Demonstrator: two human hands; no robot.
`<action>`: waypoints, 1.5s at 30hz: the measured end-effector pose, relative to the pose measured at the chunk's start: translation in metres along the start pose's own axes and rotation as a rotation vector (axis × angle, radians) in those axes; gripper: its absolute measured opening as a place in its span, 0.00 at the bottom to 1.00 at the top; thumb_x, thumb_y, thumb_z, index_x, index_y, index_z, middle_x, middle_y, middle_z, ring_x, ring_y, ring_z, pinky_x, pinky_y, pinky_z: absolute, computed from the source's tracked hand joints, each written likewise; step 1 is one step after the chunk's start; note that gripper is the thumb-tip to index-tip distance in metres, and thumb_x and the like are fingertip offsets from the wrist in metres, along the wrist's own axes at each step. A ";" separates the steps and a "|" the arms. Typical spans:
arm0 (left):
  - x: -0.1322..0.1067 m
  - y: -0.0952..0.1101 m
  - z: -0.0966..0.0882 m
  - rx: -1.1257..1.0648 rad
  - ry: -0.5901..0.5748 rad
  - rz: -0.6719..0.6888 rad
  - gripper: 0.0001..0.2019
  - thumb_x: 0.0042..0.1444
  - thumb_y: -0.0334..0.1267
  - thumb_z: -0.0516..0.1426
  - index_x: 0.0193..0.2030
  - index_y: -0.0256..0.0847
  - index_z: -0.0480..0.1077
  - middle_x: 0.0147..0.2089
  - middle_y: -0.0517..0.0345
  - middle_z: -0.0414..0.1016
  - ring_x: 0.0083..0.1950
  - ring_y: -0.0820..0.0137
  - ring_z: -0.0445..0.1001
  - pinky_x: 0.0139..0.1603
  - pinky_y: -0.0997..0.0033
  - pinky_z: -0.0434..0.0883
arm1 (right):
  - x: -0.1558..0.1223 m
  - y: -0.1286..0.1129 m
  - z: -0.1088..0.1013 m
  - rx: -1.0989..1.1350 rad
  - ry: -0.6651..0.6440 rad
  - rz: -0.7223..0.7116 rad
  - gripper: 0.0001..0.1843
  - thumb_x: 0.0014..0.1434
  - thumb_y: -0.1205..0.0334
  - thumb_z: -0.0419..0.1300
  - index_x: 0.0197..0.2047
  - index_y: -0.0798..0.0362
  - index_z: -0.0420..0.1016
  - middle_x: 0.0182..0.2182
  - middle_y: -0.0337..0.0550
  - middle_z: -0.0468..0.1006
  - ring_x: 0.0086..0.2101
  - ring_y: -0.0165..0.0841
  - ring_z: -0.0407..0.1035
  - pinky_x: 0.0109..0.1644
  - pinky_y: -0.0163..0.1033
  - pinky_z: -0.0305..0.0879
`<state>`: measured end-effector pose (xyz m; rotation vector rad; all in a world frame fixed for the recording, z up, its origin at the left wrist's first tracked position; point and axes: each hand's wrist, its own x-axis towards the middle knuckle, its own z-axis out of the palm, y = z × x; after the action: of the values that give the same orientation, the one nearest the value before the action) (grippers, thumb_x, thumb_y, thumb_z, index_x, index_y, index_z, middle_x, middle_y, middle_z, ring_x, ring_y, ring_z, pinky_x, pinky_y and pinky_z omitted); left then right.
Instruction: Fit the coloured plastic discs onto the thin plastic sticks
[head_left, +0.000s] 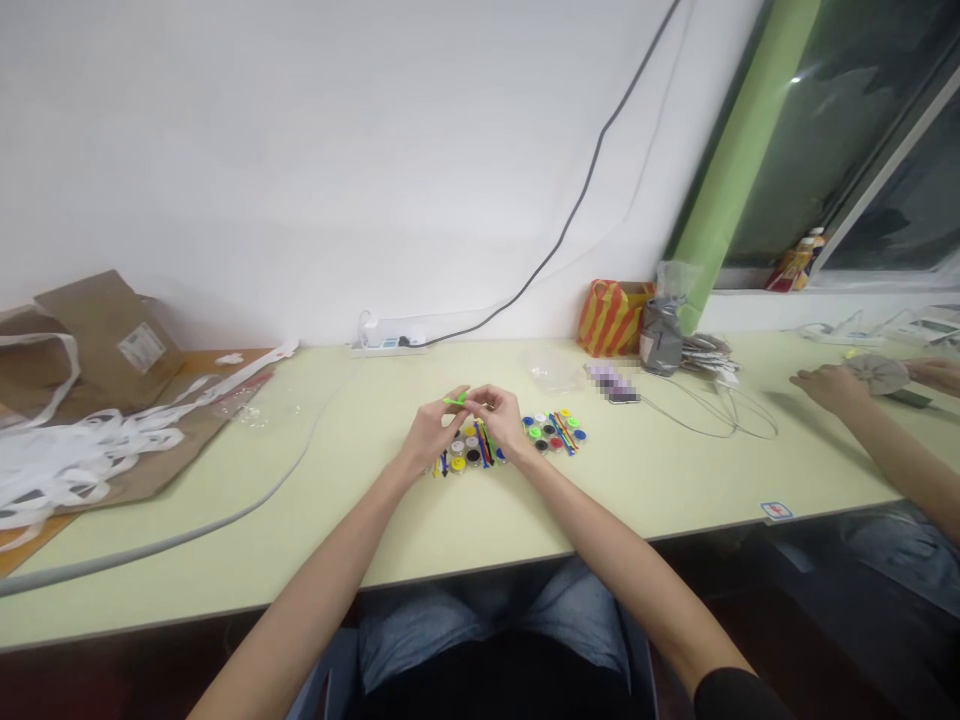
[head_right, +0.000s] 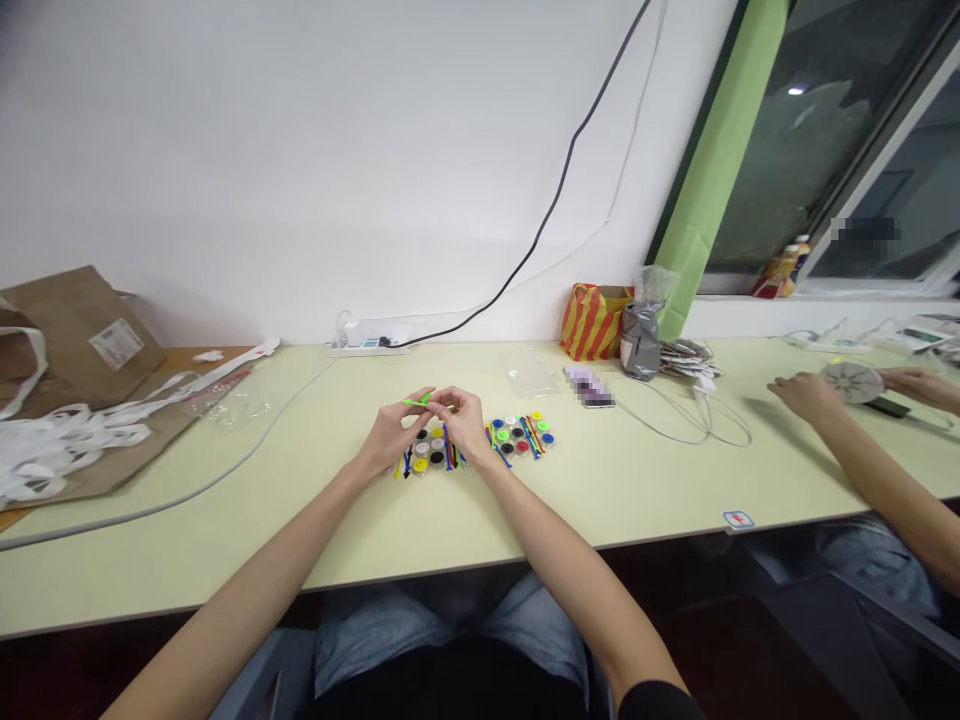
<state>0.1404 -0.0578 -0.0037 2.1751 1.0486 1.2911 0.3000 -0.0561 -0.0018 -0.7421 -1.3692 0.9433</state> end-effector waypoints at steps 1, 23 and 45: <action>0.000 0.000 0.001 -0.011 0.004 0.006 0.22 0.64 0.46 0.57 0.63 0.42 0.69 0.52 0.51 0.80 0.49 0.60 0.81 0.56 0.57 0.77 | 0.000 0.000 0.000 0.006 0.008 -0.001 0.16 0.52 0.49 0.68 0.32 0.53 0.77 0.31 0.43 0.80 0.33 0.33 0.72 0.39 0.36 0.68; 0.002 -0.005 -0.002 0.107 0.012 0.059 0.15 0.69 0.42 0.51 0.55 0.42 0.73 0.58 0.52 0.77 0.56 0.61 0.78 0.60 0.59 0.73 | -0.001 0.005 0.001 0.176 0.006 0.079 0.17 0.49 0.50 0.69 0.36 0.53 0.77 0.32 0.42 0.79 0.29 0.31 0.69 0.32 0.35 0.64; 0.002 0.004 -0.005 0.140 0.048 0.038 0.15 0.67 0.48 0.53 0.50 0.42 0.74 0.44 0.56 0.81 0.40 0.66 0.80 0.46 0.67 0.74 | -0.004 0.004 0.003 -0.084 0.022 -0.034 0.15 0.57 0.49 0.64 0.37 0.53 0.74 0.33 0.43 0.79 0.35 0.35 0.74 0.40 0.38 0.70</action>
<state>0.1379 -0.0585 0.0028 2.2872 1.1526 1.3294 0.2968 -0.0577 -0.0071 -0.7886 -1.4049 0.8529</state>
